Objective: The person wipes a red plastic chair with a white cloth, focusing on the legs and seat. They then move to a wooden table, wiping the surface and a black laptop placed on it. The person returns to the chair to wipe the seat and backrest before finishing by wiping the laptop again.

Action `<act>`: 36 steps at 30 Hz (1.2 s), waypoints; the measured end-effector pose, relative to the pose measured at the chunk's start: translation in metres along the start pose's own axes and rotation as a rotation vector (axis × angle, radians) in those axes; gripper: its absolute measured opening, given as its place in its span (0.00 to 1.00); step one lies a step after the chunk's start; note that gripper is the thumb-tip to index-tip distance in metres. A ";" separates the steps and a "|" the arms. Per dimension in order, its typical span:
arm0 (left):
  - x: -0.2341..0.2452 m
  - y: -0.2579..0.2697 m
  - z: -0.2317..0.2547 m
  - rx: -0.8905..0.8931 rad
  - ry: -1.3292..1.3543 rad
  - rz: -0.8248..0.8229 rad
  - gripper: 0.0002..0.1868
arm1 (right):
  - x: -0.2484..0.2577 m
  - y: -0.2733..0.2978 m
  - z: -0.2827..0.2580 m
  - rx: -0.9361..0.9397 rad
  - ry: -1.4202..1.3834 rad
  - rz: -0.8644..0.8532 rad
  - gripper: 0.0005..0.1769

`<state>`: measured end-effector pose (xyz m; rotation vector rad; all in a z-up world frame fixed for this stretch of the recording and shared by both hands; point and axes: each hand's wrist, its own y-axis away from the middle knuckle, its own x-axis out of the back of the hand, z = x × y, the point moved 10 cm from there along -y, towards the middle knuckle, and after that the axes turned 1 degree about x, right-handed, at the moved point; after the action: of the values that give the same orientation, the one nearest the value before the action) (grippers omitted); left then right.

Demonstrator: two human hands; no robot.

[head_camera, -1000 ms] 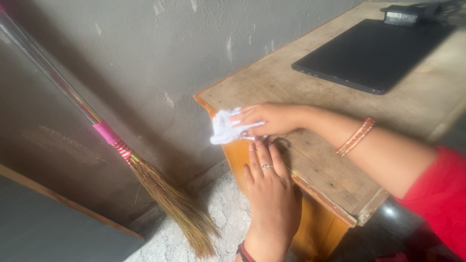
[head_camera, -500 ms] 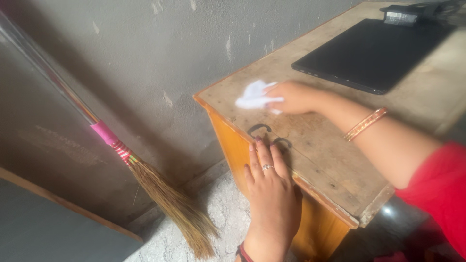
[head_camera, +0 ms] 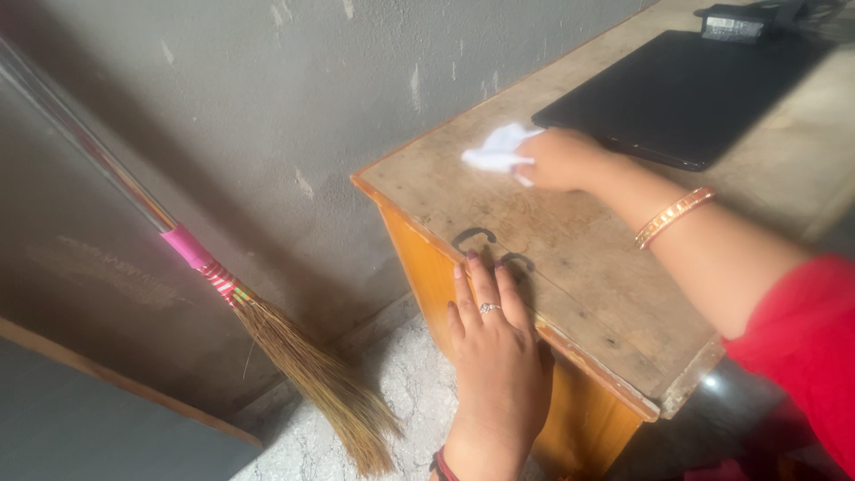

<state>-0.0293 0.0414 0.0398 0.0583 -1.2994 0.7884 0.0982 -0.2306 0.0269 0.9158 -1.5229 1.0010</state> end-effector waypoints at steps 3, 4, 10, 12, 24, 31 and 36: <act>0.001 0.000 0.001 0.003 0.006 -0.013 0.50 | 0.004 0.012 -0.073 0.611 -0.322 0.082 0.19; 0.001 -0.001 0.000 0.004 0.005 -0.016 0.51 | 0.001 0.020 -0.093 0.742 -0.370 0.070 0.23; 0.000 -0.002 0.001 0.004 -0.030 -0.027 0.53 | -0.013 0.005 -0.069 0.462 -0.400 -0.084 0.25; -0.001 -0.001 0.000 0.008 -0.020 -0.024 0.52 | -0.001 -0.002 -0.031 0.267 -0.253 0.017 0.26; 0.000 0.000 -0.001 0.019 -0.013 -0.016 0.52 | -0.020 0.040 -0.147 0.766 -0.347 -0.159 0.24; -0.001 0.001 -0.001 0.007 -0.025 0.004 0.49 | -0.011 -0.016 -0.002 0.161 -0.125 0.081 0.23; -0.001 0.002 -0.001 0.001 -0.058 -0.002 0.49 | -0.009 -0.001 -0.024 0.163 0.003 0.025 0.22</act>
<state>-0.0294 0.0429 0.0378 0.0834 -1.3539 0.7907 0.1092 -0.2081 0.0204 1.0106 -1.4689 1.1569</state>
